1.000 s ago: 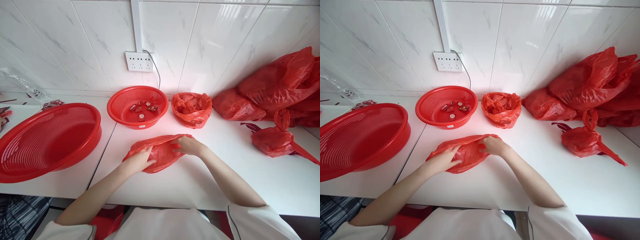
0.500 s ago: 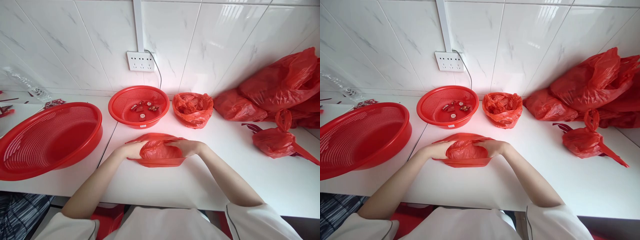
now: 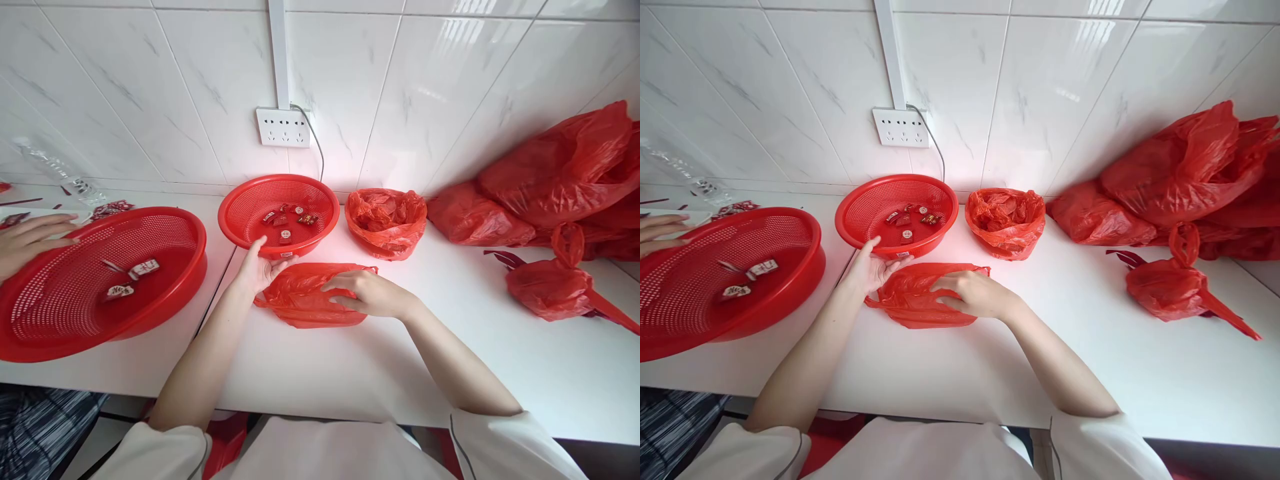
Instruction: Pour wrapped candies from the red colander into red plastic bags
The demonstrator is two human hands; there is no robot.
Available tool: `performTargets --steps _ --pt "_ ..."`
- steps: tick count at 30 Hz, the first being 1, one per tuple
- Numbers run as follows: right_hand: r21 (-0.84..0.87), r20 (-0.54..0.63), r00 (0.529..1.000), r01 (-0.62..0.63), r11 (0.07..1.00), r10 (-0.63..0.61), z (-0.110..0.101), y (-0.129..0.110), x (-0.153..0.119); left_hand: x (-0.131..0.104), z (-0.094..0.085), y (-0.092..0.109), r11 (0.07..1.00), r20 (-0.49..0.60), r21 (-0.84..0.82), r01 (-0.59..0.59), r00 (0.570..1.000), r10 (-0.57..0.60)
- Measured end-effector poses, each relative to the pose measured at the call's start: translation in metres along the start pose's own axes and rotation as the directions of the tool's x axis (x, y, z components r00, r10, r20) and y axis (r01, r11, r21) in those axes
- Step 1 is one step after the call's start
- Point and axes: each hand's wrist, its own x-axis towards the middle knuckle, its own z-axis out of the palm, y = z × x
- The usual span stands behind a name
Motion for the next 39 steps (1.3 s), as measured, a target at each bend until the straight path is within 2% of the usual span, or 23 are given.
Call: performTargets --steps 2,5,12,20,26,31,33,36,39 --pt "-0.028 -0.012 1.000 0.029 0.999 -0.029 -0.003 -0.008 0.003 0.005 0.002 -0.002 0.995 -0.062 -0.063 -0.078 0.995 0.074" --pt "-0.073 -0.058 0.998 0.020 0.997 -0.024 -0.008 -0.014 0.008 0.005 0.006 -0.009 0.986 -0.161 -0.066 -0.151 0.977 0.139" --pt "-0.125 -0.222 0.975 -0.023 0.992 -0.006 -0.018 -0.012 0.022 -0.019 0.012 -0.029 0.974 -0.015 -0.011 -0.228 0.974 0.227" --pt "-0.206 -0.386 0.920 -0.159 0.966 0.070 -0.001 0.010 0.037 -0.028 0.015 -0.048 0.964 0.053 0.071 -0.256 0.966 0.252" --pt "-0.296 -0.374 0.921 -0.227 0.928 0.106 0.011 0.026 0.042 -0.026 0.018 -0.061 0.966 0.096 0.121 -0.230 0.971 0.219" --pt "-0.335 -0.328 0.944 -0.142 0.931 0.026 0.026 0.029 0.048 -0.028 0.023 -0.066 0.958 0.152 0.188 -0.218 0.970 0.190" --pt "-0.324 -0.315 0.949 -0.136 0.936 0.028 0.030 0.029 0.050 -0.030 0.026 -0.068 0.950 0.163 0.221 -0.222 0.968 0.189" --pt "-0.275 -0.286 0.957 -0.123 0.954 0.041 0.032 0.026 0.053 -0.031 0.030 -0.070 0.943 0.169 0.260 -0.207 0.971 0.167" --pt "-0.183 -0.244 0.970 -0.039 0.982 -0.007 0.032 0.023 0.055 -0.031 0.032 -0.073 0.946 0.169 0.269 -0.183 0.975 0.141"
